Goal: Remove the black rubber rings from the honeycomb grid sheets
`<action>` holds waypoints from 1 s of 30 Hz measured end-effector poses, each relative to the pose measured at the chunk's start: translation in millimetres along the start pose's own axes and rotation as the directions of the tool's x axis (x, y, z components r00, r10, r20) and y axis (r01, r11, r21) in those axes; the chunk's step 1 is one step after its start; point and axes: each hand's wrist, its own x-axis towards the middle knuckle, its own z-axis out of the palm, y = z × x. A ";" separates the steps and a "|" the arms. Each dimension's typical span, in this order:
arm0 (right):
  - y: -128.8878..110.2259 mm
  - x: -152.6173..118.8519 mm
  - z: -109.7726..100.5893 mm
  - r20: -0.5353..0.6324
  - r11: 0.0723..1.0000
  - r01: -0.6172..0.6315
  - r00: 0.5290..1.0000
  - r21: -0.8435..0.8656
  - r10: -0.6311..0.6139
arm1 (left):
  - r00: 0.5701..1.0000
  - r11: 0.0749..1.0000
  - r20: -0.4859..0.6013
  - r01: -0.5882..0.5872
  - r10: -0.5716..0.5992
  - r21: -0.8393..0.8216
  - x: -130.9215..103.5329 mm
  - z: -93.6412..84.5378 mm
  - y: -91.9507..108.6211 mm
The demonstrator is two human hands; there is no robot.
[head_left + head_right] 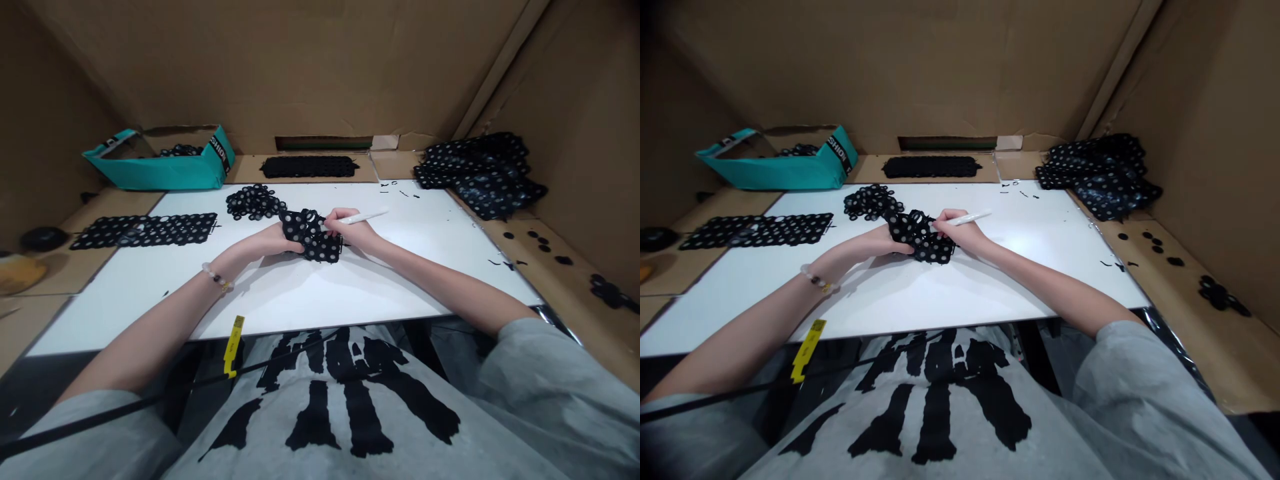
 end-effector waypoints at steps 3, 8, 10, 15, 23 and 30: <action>-4.3 -5.0 3.2 -0.018 0.998 0.050 0.999 -0.034 -0.051 | 0.999 0.999 0.016 -0.039 0.039 -0.014 -5.0 7.1 5.4; -9.6 -10.9 6.2 -0.010 0.995 0.103 0.995 -0.004 -0.103 | 0.993 0.998 -0.114 -0.048 0.042 -0.045 -10.1 23.3 7.9; -9.4 -8.7 4.1 -0.040 0.992 0.123 0.992 -0.009 -0.123 | 0.983 0.994 -0.186 -0.026 0.006 -0.109 -9.9 26.4 7.6; -4.1 2.1 -2.7 -0.192 0.999 0.044 0.981 0.018 -0.040 | 0.978 0.903 -0.191 -0.007 -0.083 -0.429 -6.3 24.0 7.8; -2.3 -4.2 7.8 0.041 0.922 -0.171 0.985 0.346 0.168 | 0.979 0.843 -0.178 -0.013 -0.098 -0.538 -17.6 25.3 26.2; -5.8 -8.4 10.5 -0.040 0.977 -0.102 0.993 0.188 0.111 | 0.976 0.828 -0.213 -0.080 -0.048 -0.554 -18.4 32.0 23.7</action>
